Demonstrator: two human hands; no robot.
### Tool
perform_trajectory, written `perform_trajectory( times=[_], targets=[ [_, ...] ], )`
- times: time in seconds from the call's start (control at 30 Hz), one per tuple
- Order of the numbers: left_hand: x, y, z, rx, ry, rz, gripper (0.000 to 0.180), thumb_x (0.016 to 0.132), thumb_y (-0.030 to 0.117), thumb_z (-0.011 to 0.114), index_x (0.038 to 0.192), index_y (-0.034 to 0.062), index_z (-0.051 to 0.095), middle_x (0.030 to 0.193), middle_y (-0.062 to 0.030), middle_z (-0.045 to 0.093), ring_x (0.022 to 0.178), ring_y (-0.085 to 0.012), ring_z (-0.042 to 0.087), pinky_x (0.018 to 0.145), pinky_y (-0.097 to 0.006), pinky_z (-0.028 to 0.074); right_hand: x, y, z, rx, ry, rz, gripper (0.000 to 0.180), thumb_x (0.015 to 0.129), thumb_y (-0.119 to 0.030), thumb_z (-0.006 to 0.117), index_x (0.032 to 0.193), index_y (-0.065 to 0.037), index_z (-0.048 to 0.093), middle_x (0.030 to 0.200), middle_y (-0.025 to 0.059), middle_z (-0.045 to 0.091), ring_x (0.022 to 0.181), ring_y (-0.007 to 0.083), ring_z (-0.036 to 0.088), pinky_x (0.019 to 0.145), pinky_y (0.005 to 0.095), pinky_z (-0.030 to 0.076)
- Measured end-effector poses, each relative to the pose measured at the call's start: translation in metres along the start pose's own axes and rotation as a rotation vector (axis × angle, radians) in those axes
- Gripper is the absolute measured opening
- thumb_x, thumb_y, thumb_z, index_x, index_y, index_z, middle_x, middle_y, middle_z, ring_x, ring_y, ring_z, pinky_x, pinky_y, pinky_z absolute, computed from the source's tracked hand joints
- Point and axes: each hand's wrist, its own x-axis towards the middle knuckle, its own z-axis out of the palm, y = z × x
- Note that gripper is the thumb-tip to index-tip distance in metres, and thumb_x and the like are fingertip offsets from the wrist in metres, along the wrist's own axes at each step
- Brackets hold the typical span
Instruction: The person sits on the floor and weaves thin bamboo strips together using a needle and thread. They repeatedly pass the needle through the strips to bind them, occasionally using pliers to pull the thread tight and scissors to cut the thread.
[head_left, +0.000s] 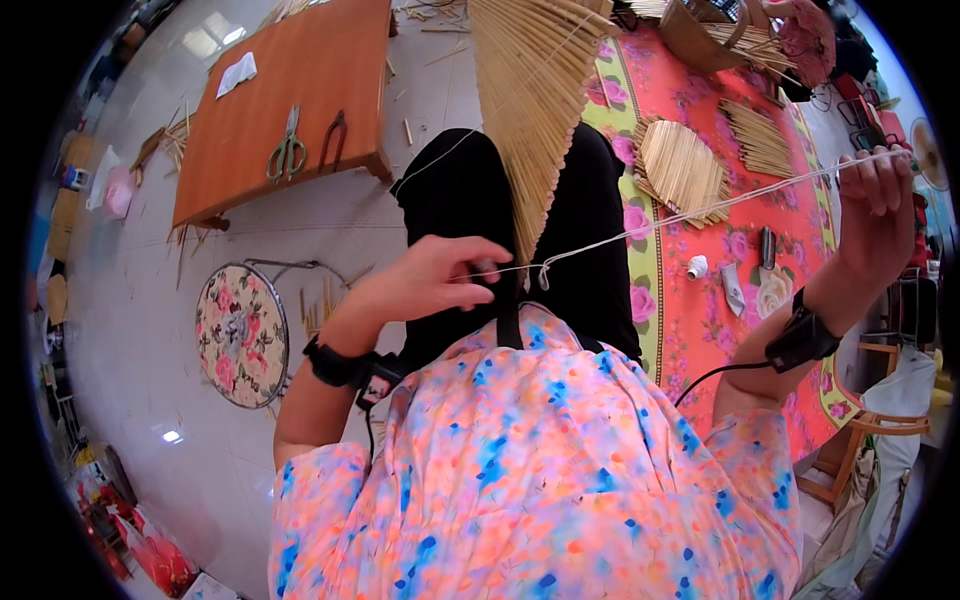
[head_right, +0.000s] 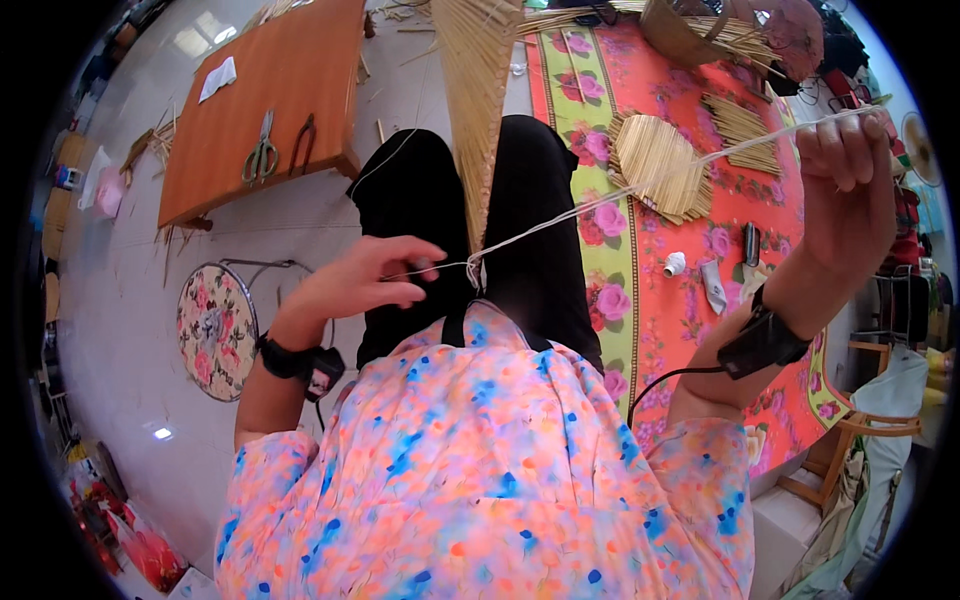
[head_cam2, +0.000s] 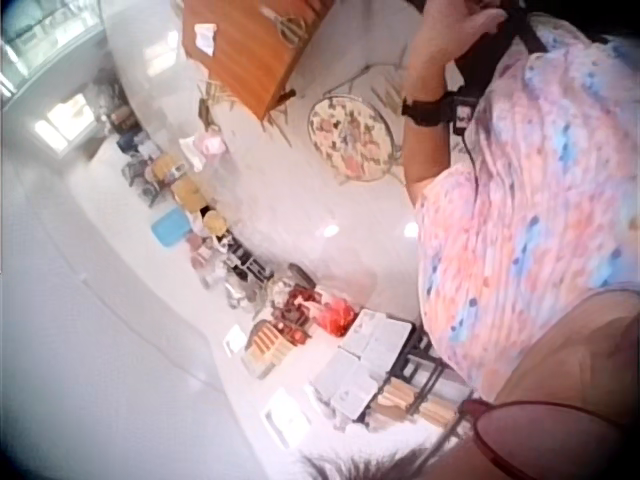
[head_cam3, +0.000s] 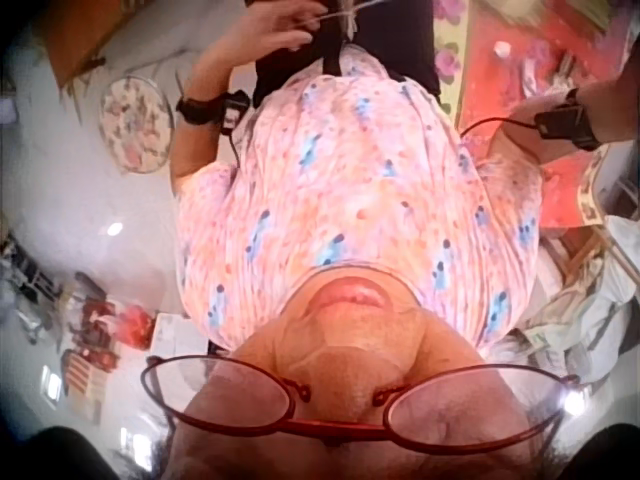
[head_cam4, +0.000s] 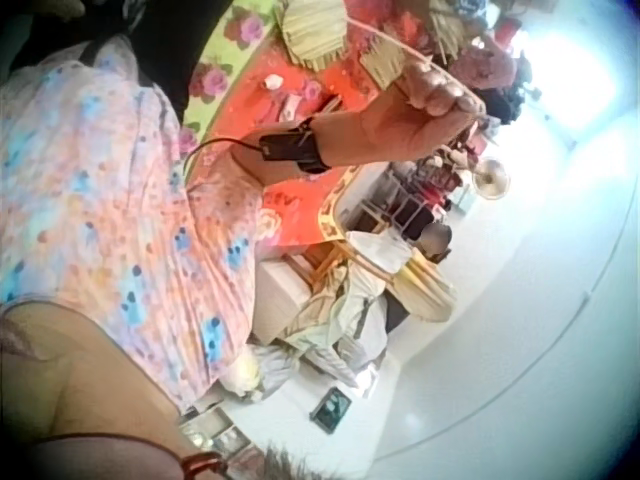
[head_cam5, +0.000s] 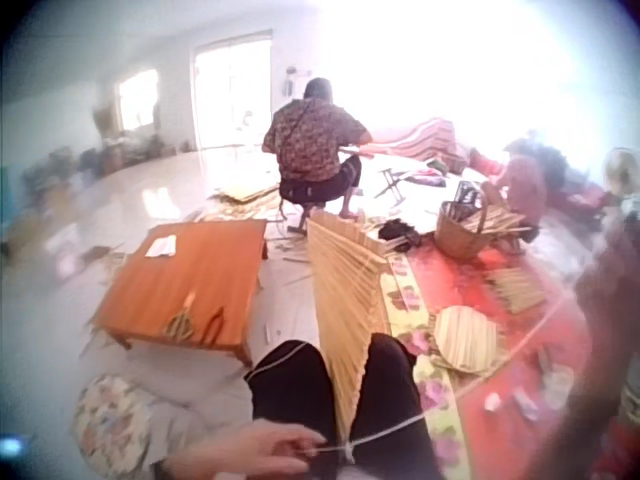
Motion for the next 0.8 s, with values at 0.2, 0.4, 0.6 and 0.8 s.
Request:
perform_trajectory(
  times=[0.2,0.4,0.6,0.8],
  targets=[
    [-0.038,-0.006,-0.037,-0.211,0.27,-0.116,0.017,0.093,0.013,0.057,0.09,0.0007,0.068,0.06,0.0014,0.053,0.047,-0.0029,0.042,0.043,-0.02,0.03,-0.016,-0.017,-0.085,0.353,0.147,0.073,0.014,0.087,0.001,0.054,0.098,-0.005,0.048,0.076,-0.0013,0.043,0.066,0.0106,0.04,0.071,0.0285,0.03],
    [-0.071,-0.019,-0.065,-0.174,0.604,-0.153,0.024,0.092,0.015,0.055,0.075,0.0011,0.063,0.058,0.0017,0.049,0.047,-0.0042,0.038,0.044,-0.019,0.026,-0.043,-0.013,-0.138,0.327,0.219,0.045,0.01,0.089,-0.002,0.053,0.098,-0.005,0.049,0.074,-0.0023,0.041,0.065,0.0103,0.039,0.072,0.0279,0.032],
    [-0.089,-0.031,-0.084,0.117,0.598,0.074,0.015,0.079,0.005,0.066,0.07,0.0013,0.056,0.066,0.0041,0.044,0.062,-0.0049,0.038,0.054,-0.023,0.028,-0.055,-0.01,-0.131,-0.287,0.293,0.09,0.013,0.095,-0.011,0.054,0.1,0.0,0.061,0.071,-0.0035,0.046,0.064,0.0091,0.043,0.067,0.0258,0.036],
    [-0.105,-0.039,-0.115,0.397,0.993,-0.021,0.021,0.085,0.003,0.063,0.069,0.0022,0.05,0.065,0.0029,0.042,0.062,-0.0061,0.036,0.055,-0.023,0.028,-0.059,-0.004,-0.131,-2.239,0.131,0.073,0.016,0.087,-0.02,0.06,0.091,-0.007,0.068,0.079,0.0149,0.065,0.073,0.0317,0.064,0.064,0.0405,0.049]
  ],
)
